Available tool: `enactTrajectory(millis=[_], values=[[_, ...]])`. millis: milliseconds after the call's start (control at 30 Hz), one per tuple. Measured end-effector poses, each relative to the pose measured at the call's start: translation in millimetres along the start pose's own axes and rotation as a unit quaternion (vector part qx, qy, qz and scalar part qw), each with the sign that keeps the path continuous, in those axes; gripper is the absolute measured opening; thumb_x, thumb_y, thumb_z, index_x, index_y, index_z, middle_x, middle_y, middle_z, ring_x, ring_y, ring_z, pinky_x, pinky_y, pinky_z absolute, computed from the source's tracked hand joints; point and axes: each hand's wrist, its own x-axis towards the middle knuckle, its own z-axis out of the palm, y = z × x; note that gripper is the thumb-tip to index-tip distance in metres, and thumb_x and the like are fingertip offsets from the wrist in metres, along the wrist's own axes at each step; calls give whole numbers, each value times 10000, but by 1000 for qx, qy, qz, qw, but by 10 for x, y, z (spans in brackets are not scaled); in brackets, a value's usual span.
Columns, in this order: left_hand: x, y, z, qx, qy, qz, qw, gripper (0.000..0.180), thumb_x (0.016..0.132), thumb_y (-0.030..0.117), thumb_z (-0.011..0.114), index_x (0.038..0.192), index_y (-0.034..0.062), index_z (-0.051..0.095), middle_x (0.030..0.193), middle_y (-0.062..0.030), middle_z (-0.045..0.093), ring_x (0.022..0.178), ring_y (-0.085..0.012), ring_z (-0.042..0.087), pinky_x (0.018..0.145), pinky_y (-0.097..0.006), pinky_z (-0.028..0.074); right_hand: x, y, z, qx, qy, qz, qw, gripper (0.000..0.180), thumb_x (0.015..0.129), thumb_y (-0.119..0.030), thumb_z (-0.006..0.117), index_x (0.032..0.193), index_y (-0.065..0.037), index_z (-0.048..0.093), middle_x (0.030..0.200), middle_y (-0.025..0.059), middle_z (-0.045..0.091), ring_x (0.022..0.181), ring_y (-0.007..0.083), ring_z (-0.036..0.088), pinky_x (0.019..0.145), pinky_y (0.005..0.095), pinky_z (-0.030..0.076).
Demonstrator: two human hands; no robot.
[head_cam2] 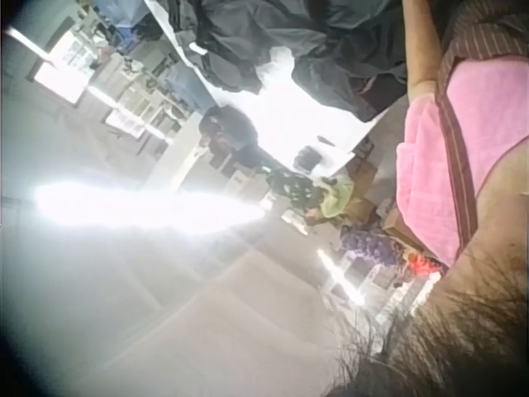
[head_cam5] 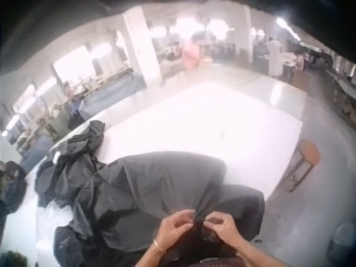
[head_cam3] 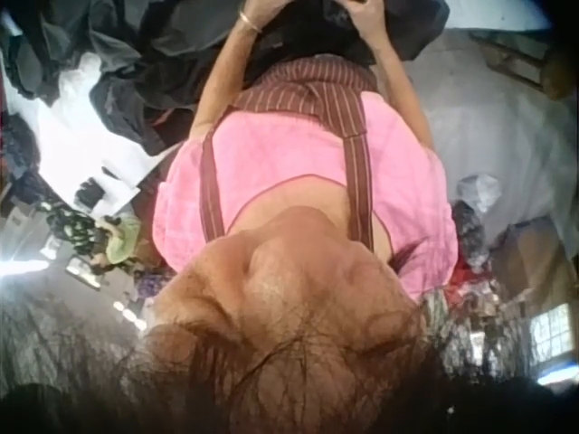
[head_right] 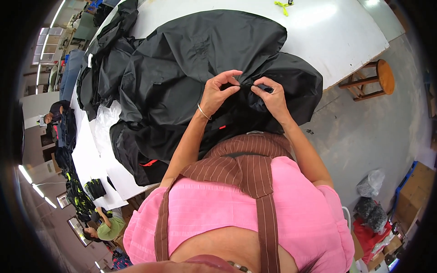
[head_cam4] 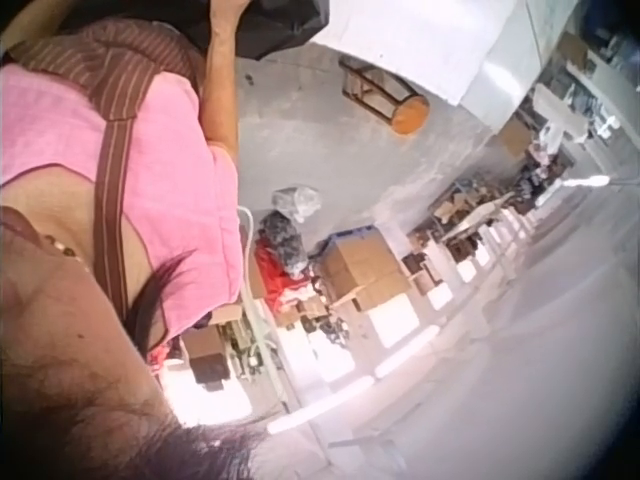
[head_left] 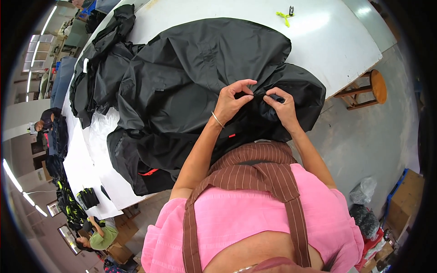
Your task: Inspecting a black garment on a factory work table.
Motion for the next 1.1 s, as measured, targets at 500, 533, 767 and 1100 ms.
enactTrajectory(millis=[500, 533, 767, 1100], values=[[-76, -152, 162, 106, 51, 117, 986, 487, 658, -26, 687, 1123, 114, 639, 781, 2, 642, 830, -178, 572, 894, -317, 407, -153, -270, 89, -182, 41, -168, 968, 155, 735, 23, 686, 873, -36, 650, 834, 72, 570, 754, 199, 590, 681, 287, 464], [-80, -159, 166, 137, 60, 129, 980, 465, 664, -30, 685, 1106, 108, 647, 779, -5, 639, 819, -176, 577, 872, -312, 420, -170, -284, 110, -215, -7, -142, 966, 169, 728, 14, 692, 879, -58, 661, 841, 75, 550, 745, 226, 590, 656, 311, 470], [-69, -199, 61, -29, 183, 65, 981, 302, 719, -42, 675, 1007, 48, 678, 787, -26, 631, 768, -120, 580, 769, -240, 454, -180, -224, -146, -208, 41, -67, 975, 201, 756, -83, 673, 950, -36, 652, 952, 111, 592, 875, 265, 597, 800, 321, 465], [-321, -132, 341, 70, 220, -80, 970, 518, 761, 199, 748, 1124, -1, 438, 961, -127, 527, 821, -184, 545, 722, -297, 464, -381, -107, 225, 1, -177, 135, 975, 301, 798, -117, 646, 1064, 23, 636, 968, 102, 674, 916, 143, 603, 845, 269, 443]])
